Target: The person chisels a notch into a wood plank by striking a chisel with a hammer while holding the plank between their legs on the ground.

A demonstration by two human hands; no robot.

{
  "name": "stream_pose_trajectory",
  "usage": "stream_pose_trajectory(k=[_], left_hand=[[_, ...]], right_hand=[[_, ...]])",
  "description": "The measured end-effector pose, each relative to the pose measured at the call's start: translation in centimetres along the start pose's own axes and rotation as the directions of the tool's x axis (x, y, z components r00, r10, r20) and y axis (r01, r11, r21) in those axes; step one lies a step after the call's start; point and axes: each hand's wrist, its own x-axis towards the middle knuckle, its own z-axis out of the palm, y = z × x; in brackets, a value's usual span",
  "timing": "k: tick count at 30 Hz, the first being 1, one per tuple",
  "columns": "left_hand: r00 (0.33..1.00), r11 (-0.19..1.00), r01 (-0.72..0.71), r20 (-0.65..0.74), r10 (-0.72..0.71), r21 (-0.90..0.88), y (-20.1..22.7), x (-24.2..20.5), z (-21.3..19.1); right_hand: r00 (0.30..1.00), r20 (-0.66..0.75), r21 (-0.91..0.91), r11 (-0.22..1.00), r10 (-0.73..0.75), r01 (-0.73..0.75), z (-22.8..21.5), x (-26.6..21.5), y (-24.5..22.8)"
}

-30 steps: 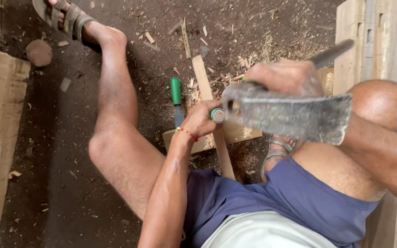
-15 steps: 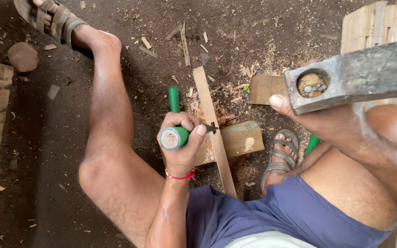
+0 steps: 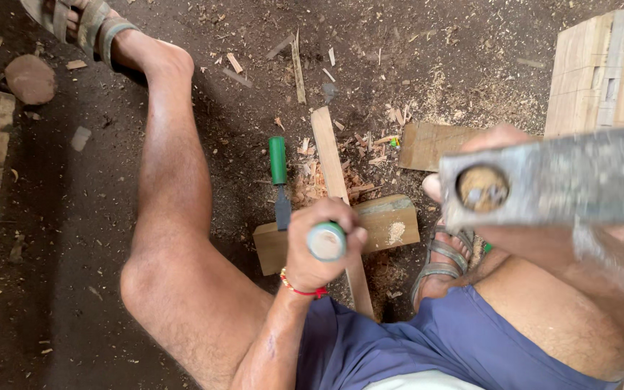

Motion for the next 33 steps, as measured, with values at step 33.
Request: stream_pose_trajectory(k=[33], left_hand=[[0.997,0.993,-0.081,-0.002,0.082,0.091,6.7,3.7,-0.5]], right_hand=[[0.982,-0.077,-0.258,0.954,-0.175,0.150,-1.7,-0.7,2.8]])
